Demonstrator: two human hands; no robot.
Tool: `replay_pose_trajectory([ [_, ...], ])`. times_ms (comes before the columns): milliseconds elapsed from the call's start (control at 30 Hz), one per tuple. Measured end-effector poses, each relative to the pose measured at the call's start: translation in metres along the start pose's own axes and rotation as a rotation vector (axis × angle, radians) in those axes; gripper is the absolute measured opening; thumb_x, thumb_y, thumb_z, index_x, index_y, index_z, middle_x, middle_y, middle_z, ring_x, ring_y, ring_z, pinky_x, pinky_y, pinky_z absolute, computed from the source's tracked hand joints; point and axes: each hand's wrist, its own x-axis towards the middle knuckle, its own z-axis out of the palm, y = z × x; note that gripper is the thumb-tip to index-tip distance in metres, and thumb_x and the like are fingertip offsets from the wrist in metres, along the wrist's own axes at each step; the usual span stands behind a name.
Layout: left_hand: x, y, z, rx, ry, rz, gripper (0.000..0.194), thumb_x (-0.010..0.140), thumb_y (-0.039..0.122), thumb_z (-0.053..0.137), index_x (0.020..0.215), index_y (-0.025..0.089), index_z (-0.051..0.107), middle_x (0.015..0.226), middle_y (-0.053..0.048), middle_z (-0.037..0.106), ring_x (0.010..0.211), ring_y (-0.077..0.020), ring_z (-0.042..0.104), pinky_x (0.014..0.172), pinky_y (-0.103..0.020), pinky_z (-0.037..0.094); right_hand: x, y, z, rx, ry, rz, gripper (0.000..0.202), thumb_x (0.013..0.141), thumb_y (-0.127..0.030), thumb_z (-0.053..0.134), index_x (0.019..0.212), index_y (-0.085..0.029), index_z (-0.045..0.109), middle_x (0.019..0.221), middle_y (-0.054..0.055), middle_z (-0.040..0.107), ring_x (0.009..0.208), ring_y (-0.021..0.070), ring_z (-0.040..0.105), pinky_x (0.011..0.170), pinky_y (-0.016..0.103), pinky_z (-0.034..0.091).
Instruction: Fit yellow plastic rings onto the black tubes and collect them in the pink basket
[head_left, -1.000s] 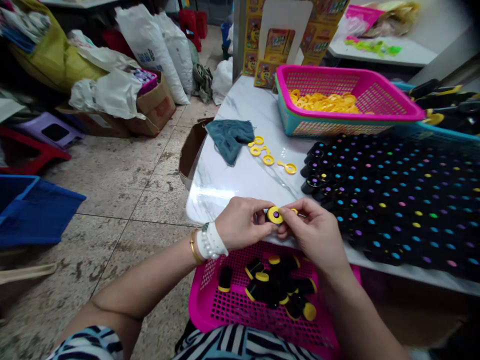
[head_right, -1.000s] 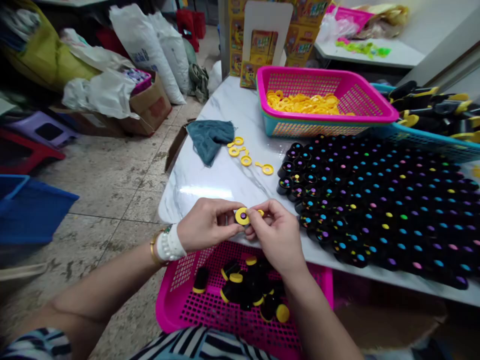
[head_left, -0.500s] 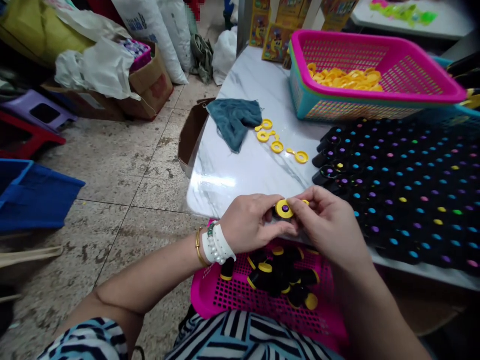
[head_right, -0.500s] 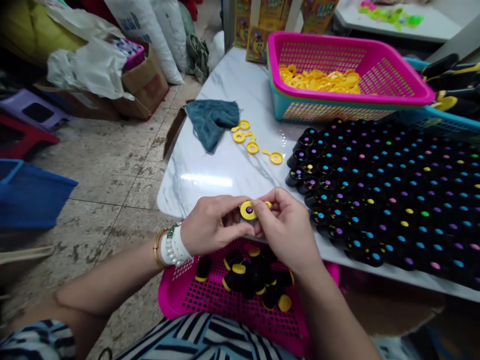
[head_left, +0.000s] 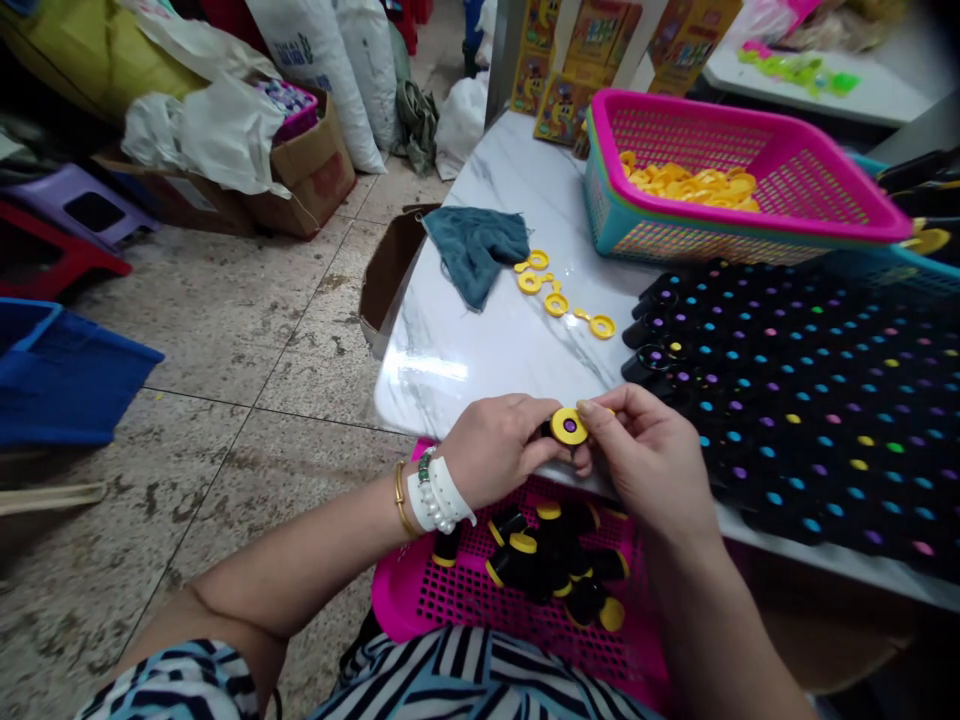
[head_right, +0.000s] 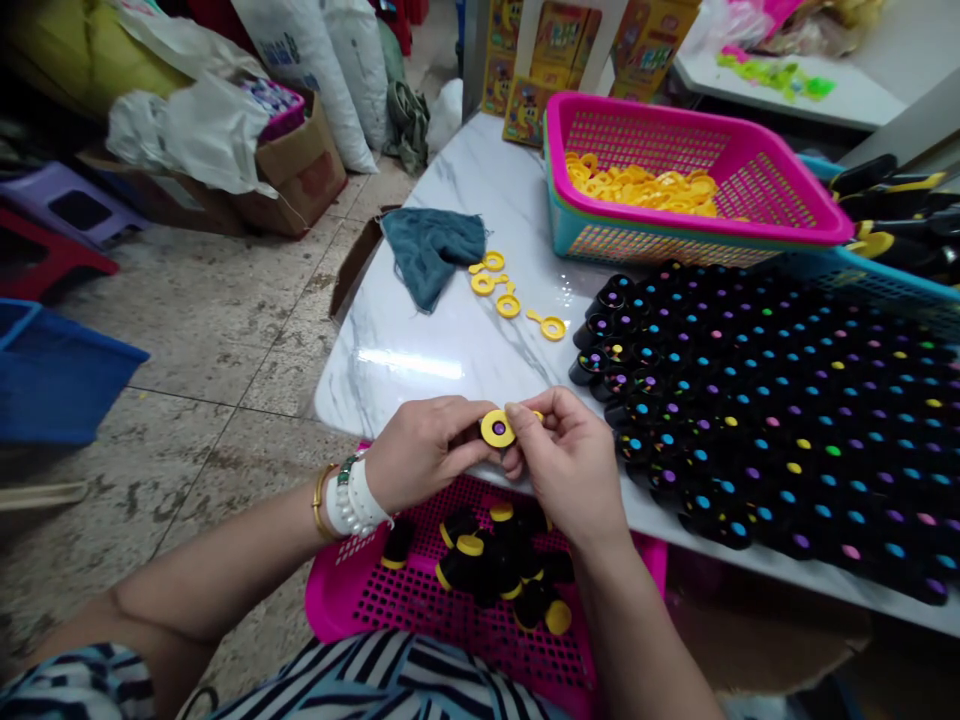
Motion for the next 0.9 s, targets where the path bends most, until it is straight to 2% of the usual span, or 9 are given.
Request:
replay_pose_trajectory([
  [167,0.003,0.01,-0.007,-0.102,0.022,-0.049,0.024,0.082,0.031,0.065,0.102,0.017,0.068,0.073,0.001,0.066,0.06,-0.0102,0.056,0.059,-0.023,0.044,-0.002,0.002,0.001,-0.004,0.018,-0.05,0.023,0.08,-0.036,0.071,0.077,-0.02,0.055,0.053,-0.004,0.062,0.041,0.01,0.057,0.041,0.02,0.049],
  [267,0.005,0.015,-0.008,-0.194,0.029,-0.065,0.021,0.091,0.033,0.055,0.092,0.018,0.07,0.077,0.0,0.069,0.063,-0.0082,0.057,0.062,-0.021,0.044,-0.005,0.006,0.003,-0.016,0.042,-0.076,0.021,0.082,-0.035,0.069,0.078,-0.021,0.054,0.053,-0.005,0.061,0.041,0.0103,0.057,0.041,0.02,0.049],
  [333,0.007,0.016,-0.008,-0.228,-0.004,-0.084,0.026,0.094,0.031,0.05,0.084,0.018,0.07,0.073,0.001,0.068,0.061,-0.0068,0.056,0.061,-0.02,0.043,-0.005,0.01,0.004,-0.014,0.073,-0.095,0.021,0.083,-0.035,0.068,0.078,-0.022,0.053,0.054,-0.005,0.062,0.041,0.0106,0.058,0.042,0.021,0.05],
  [467,0.016,0.009,-0.014,-0.346,-0.191,-0.171,0.029,0.093,0.035,0.049,0.084,0.016,0.07,0.067,0.001,0.067,0.053,-0.0055,0.051,0.054,-0.018,0.04,-0.004,0.013,0.004,-0.023,0.082,-0.082,0.023,0.084,-0.038,0.067,0.078,-0.022,0.051,0.05,-0.005,0.06,0.04,0.0107,0.057,0.041,0.021,0.048],
  [567,0.025,0.003,-0.02,-0.464,-0.378,-0.343,0.042,0.094,0.042,0.042,0.081,0.014,0.069,0.059,-0.001,0.064,0.043,-0.0057,0.048,0.045,-0.017,0.038,-0.002,0.011,0.001,-0.046,0.01,-0.045,0.025,0.084,-0.041,0.065,0.079,-0.021,0.05,0.046,-0.006,0.058,0.037,0.0092,0.052,0.039,0.019,0.044],
  [633,0.03,0.002,-0.021,-0.492,-0.443,-0.443,0.046,0.094,0.046,0.04,0.078,0.013,0.067,0.055,-0.001,0.062,0.037,-0.0061,0.047,0.04,-0.018,0.037,-0.002,0.009,0.001,-0.046,-0.029,-0.024,0.026,0.085,-0.043,0.064,0.08,-0.021,0.05,0.045,-0.006,0.057,0.037,0.0084,0.05,0.039,0.019,0.042],
  [733,0.03,0.002,-0.018,-0.474,-0.391,-0.454,0.045,0.093,0.046,0.042,0.07,0.014,0.065,0.052,0.0,0.061,0.035,-0.0064,0.048,0.039,-0.018,0.037,-0.004,0.009,0.005,-0.068,0.003,-0.031,0.026,0.085,-0.043,0.062,0.081,-0.021,0.049,0.045,-0.007,0.056,0.036,0.0081,0.049,0.039,0.019,0.041],
  [833,0.025,0.005,-0.011,-0.424,-0.263,-0.416,0.05,0.094,0.044,0.039,0.059,0.015,0.058,0.046,0.002,0.056,0.035,-0.0054,0.048,0.041,-0.017,0.038,-0.007,0.01,0.009,-0.128,0.078,-0.065,0.024,0.087,-0.043,0.06,0.082,-0.023,0.047,0.046,-0.008,0.055,0.037,0.0087,0.05,0.04,0.019,0.042],
  [900,0.022,0.006,-0.009,-0.411,-0.226,-0.41,0.05,0.095,0.044,0.038,0.058,0.015,0.057,0.046,0.002,0.056,0.036,-0.0052,0.049,0.043,-0.017,0.04,-0.008,0.01,0.009,-0.118,0.058,-0.055,0.024,0.087,-0.044,0.059,0.085,-0.023,0.047,0.046,-0.008,0.055,0.038,0.0092,0.051,0.041,0.02,0.043],
])
